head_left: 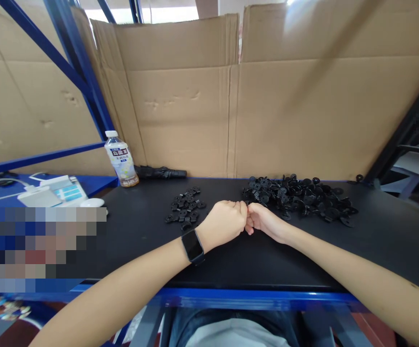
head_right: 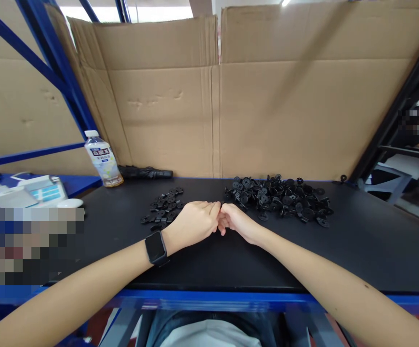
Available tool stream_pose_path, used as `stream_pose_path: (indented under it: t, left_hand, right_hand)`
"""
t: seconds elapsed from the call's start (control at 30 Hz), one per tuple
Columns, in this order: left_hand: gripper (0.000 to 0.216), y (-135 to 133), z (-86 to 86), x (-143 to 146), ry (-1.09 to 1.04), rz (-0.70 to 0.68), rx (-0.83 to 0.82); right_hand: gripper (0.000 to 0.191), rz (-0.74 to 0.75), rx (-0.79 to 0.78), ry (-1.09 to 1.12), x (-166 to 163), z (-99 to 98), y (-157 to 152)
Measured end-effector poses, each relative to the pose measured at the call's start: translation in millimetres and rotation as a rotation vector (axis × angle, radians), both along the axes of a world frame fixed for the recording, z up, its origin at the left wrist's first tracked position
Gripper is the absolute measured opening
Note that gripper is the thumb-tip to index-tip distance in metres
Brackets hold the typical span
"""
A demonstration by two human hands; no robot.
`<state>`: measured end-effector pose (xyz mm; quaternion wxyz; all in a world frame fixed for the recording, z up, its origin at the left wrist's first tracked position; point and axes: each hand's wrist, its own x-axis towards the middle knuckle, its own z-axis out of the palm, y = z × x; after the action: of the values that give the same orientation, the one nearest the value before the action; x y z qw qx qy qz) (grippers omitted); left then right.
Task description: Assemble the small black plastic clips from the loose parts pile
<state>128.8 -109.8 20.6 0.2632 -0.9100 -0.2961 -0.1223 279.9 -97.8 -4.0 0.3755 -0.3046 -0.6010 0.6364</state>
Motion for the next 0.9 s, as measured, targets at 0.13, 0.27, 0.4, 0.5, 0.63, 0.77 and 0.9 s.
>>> stream_pose_path:
  t: [0.13, 0.27, 0.4, 0.5, 0.63, 0.77, 0.9]
  left_hand:
    - [0.004, -2, 0.4, 1, 0.042, 0.018, 0.015]
    - [0.007, -4, -0.5, 3, 0.117, 0.033, 0.07]
    - [0.013, -2, -3.4, 4, 0.171, 0.015, 0.119]
    - [0.012, 0, -4.4, 3, 0.167, 0.002, 0.141]
    - [0.004, 3, -2.1, -1, 0.106, -0.009, 0.129]
    - [0.01, 7, 2.2, -8, 0.043, -0.024, 0.118]
    - [0.019, 13, 4.1, -12, -0.097, -0.003, 0.062]
  right_hand:
    - [0.022, -0.034, 0.0, -0.063, -1, -1.4, 0]
    - [0.021, -0.082, -0.008, -0.081, -2, -3.2, 1]
    - [0.023, -0.077, -0.007, -0.077, -3, -1.5, 2]
    - [0.023, -0.074, 0.016, -0.12, -4, -0.8, 2]
    - [0.018, -0.056, 0.056, -0.126, -4, -0.5, 1]
    - [0.024, 0.007, 0.0, -0.067, -2, 1.3, 0]
    - [0.033, 0.07, -0.056, -0.006, 0, 2.2, 2]
